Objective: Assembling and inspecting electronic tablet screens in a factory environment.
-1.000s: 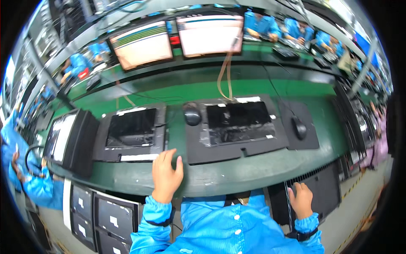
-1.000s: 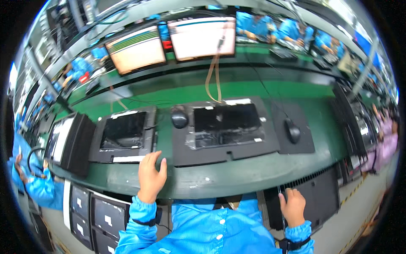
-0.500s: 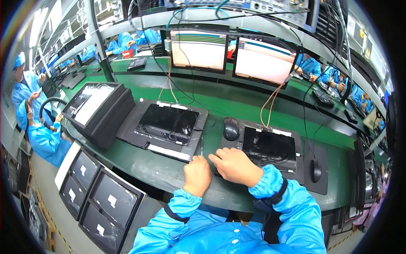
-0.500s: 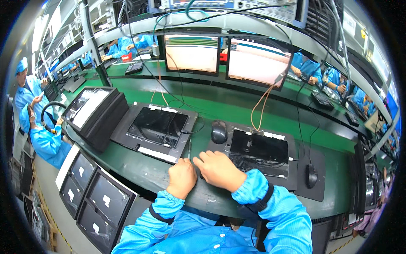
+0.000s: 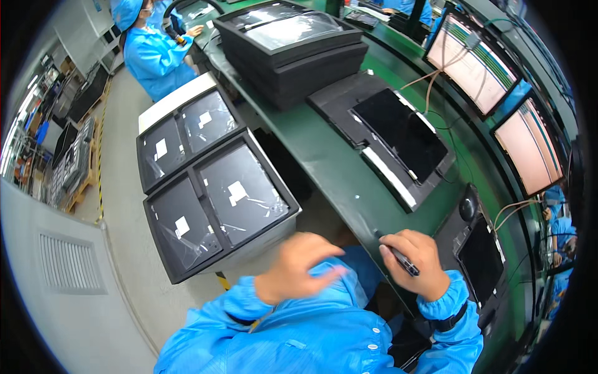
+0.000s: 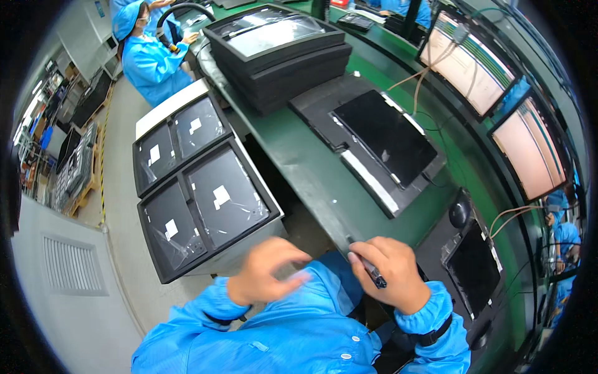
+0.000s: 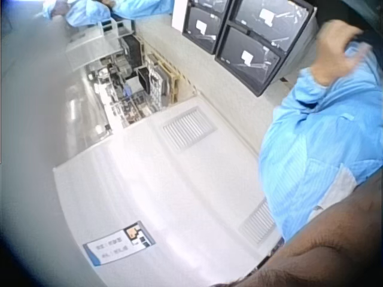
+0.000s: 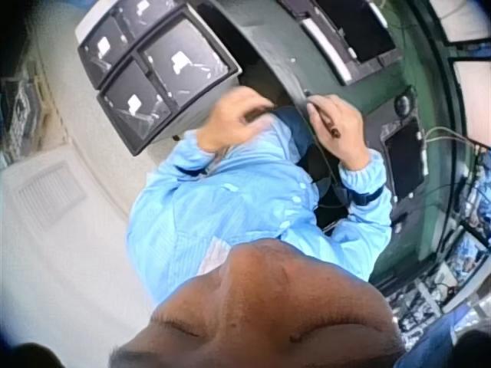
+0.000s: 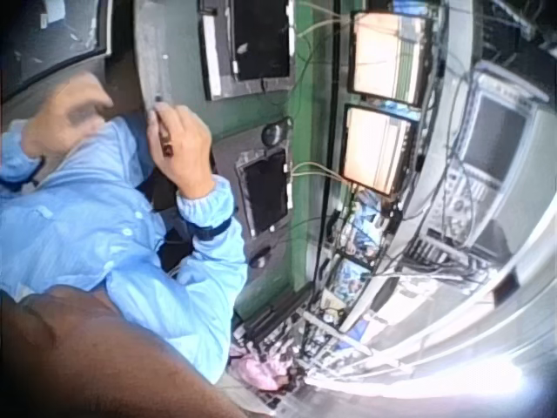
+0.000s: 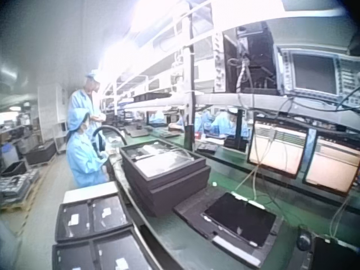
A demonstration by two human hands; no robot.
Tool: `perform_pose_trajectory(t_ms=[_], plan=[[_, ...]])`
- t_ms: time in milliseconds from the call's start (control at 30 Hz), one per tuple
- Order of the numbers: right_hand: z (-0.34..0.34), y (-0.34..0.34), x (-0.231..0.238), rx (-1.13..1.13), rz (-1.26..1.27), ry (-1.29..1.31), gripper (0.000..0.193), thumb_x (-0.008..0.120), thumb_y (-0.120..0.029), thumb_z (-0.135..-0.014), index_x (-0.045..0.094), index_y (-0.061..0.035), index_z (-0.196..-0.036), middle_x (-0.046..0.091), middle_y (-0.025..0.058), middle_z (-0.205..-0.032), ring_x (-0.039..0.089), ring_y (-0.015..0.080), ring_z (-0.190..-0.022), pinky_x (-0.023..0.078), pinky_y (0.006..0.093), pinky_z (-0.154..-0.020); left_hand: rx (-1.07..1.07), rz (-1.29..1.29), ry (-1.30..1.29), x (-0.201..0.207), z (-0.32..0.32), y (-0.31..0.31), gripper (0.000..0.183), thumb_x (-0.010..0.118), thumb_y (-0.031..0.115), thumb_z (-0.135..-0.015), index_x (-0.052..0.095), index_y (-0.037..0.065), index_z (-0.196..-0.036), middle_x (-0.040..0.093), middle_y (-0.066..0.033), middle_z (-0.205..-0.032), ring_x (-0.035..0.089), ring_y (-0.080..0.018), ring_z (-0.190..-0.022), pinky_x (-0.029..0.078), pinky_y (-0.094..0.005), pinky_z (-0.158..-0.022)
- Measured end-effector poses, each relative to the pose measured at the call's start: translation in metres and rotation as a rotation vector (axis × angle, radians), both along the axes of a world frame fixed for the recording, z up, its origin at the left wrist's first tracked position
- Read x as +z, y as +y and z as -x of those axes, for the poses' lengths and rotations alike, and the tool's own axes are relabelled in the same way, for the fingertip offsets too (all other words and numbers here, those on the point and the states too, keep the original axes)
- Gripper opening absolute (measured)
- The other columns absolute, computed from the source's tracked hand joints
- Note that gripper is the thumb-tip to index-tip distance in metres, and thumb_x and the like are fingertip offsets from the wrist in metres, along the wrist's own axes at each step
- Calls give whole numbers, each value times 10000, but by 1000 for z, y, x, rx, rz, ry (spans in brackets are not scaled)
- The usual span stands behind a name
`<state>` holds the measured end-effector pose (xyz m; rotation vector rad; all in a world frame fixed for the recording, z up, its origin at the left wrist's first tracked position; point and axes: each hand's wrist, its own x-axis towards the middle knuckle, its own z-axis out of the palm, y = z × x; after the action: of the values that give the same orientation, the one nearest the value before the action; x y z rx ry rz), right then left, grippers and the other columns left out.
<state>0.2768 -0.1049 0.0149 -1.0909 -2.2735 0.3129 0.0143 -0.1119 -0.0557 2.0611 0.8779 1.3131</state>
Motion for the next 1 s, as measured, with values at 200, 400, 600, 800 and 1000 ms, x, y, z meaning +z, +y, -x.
perform_pose_trajectory(t_ms=[200, 400, 600, 800, 1000], plan=[[140, 23, -36, 146, 487, 404, 211, 712, -69, -929, 725, -4, -1129, 734, 176, -962, 724, 253, -800, 556, 330, -710, 599, 245, 699, -86, 163, -29, 830, 847, 457, -792, 554, 5, -1423, 428, -282, -1523, 334, -468, -1488, 218, -647, -1208], [256, 78, -130, 73, 730, 509, 198, 676, -139, -975, 724, 9, -1098, 756, 134, -974, 719, 176, -861, 557, 295, -753, 701, 294, 661, -96, 158, -28, 796, 788, 474, -845, 548, 11, -1446, 378, -294, -1566, 286, -461, -1512, 160, -678, -1202], [286, 113, -170, 49, 633, 442, 204, 652, -167, -986, 733, 2, -1066, 749, 97, -847, 701, 141, -749, 546, 291, -687, 747, 344, 648, -93, 157, -22, 868, 785, 520, -784, 566, -44, -1406, 392, -308, -1544, 292, -445, -1506, 154, -695, -1191], [295, 117, -183, 35, 695, 450, 194, 646, -150, -998, 732, 5, -1076, 724, 54, -792, 655, 85, -704, 513, 253, -640, 732, 290, 605, -92, 159, -23, 825, 821, 519, -748, 632, -48, -1316, 453, -294, -1491, 359, -435, -1469, 199, -695, -1179], [294, 119, -180, 21, 711, 472, 187, 635, -134, -1001, 727, 10, -1076, 715, 41, -802, 633, 73, -699, 504, 243, -635, 743, 301, 572, -93, 158, -18, 769, 842, 524, -729, 692, -42, -1226, 472, -281, -1485, 375, -432, -1463, 206, -700, -1178]])
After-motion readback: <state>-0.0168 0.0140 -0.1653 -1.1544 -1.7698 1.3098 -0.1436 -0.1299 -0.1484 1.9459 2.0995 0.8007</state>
